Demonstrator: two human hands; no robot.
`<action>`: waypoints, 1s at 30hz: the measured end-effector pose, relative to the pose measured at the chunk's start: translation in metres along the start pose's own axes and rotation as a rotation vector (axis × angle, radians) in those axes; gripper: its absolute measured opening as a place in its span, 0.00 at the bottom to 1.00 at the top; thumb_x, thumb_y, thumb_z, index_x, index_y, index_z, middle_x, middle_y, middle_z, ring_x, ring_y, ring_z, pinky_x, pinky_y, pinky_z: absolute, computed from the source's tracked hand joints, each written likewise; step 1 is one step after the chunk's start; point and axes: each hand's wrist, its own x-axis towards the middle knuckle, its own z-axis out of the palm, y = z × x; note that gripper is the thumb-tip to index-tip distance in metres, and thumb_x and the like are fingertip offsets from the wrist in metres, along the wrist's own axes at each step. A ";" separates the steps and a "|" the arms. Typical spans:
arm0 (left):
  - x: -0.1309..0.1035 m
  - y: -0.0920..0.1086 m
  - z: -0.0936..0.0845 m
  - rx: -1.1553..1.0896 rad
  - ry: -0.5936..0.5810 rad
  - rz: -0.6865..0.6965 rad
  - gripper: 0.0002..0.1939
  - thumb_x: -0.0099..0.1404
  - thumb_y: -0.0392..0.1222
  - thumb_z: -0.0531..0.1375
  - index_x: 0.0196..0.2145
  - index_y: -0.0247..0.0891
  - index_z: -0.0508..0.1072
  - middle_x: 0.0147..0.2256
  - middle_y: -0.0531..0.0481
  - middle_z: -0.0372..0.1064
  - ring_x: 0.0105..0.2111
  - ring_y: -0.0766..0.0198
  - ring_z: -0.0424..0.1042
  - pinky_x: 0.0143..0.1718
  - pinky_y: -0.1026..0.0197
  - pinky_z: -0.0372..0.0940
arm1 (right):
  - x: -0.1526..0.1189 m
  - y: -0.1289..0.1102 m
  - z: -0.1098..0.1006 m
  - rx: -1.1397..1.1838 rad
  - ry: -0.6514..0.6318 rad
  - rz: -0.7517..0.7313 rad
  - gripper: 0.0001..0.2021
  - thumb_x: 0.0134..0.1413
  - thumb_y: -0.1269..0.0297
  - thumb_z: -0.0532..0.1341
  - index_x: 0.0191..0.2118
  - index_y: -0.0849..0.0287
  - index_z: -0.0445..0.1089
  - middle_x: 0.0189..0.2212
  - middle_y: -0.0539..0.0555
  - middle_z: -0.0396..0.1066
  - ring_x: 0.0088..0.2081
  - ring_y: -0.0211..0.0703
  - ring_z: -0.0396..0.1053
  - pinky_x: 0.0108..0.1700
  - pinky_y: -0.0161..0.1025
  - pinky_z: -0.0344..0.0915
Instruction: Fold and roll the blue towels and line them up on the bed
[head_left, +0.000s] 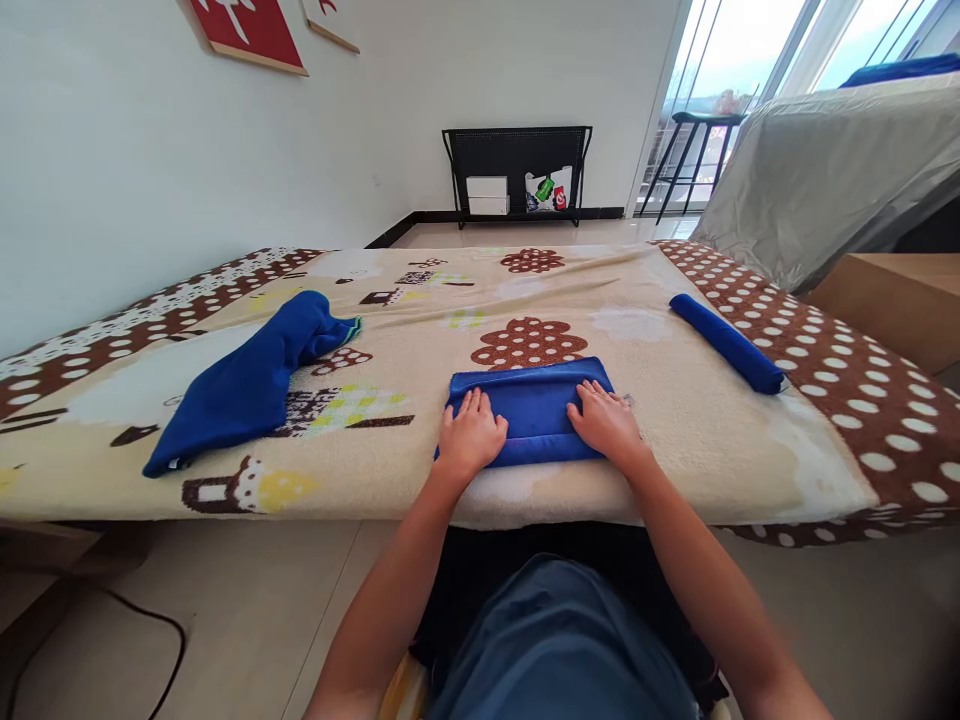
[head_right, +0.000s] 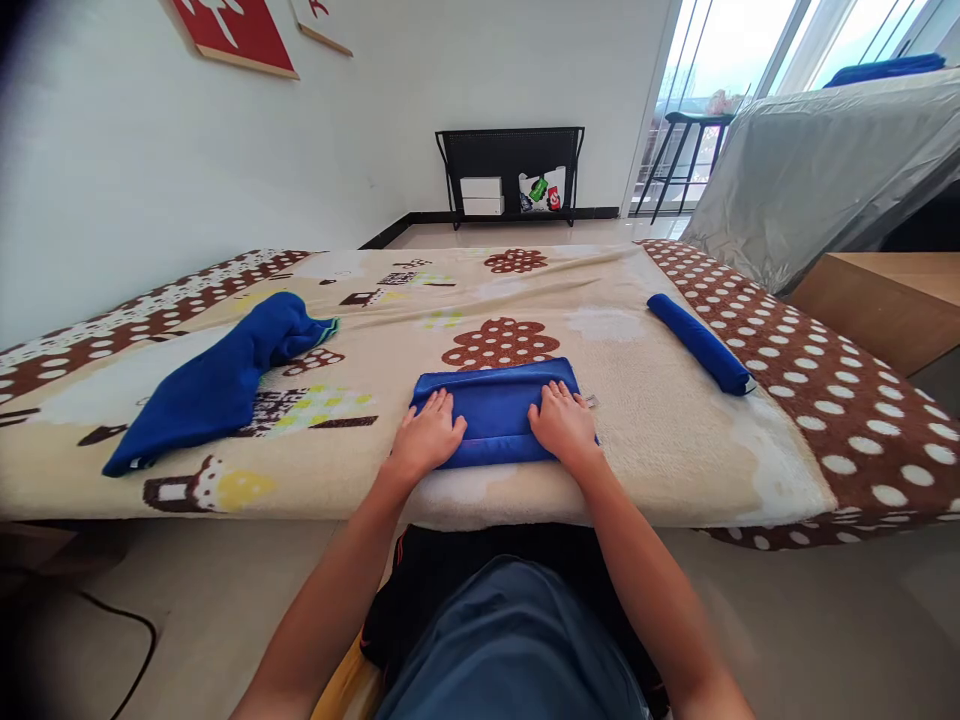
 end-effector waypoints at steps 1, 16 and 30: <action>0.001 -0.004 0.000 0.008 0.012 -0.037 0.31 0.70 0.44 0.43 0.65 0.23 0.57 0.68 0.33 0.50 0.68 0.50 0.52 0.66 0.39 0.51 | 0.000 0.004 0.000 -0.007 0.010 0.027 0.26 0.66 0.59 0.47 0.63 0.70 0.61 0.66 0.67 0.56 0.68 0.56 0.54 0.65 0.54 0.52; 0.021 0.031 0.005 -0.073 -0.077 0.275 0.29 0.72 0.44 0.43 0.68 0.37 0.55 0.70 0.49 0.47 0.70 0.64 0.47 0.69 0.50 0.44 | 0.020 -0.023 0.003 0.060 -0.127 -0.229 0.26 0.65 0.62 0.49 0.67 0.58 0.57 0.68 0.54 0.53 0.70 0.40 0.48 0.68 0.43 0.47; 0.042 -0.018 0.014 -0.075 0.038 -0.127 0.35 0.72 0.54 0.41 0.69 0.32 0.51 0.71 0.39 0.40 0.71 0.52 0.42 0.68 0.36 0.41 | 0.037 0.016 0.009 0.006 -0.069 0.118 0.35 0.67 0.47 0.46 0.69 0.69 0.50 0.70 0.68 0.45 0.71 0.54 0.43 0.67 0.56 0.44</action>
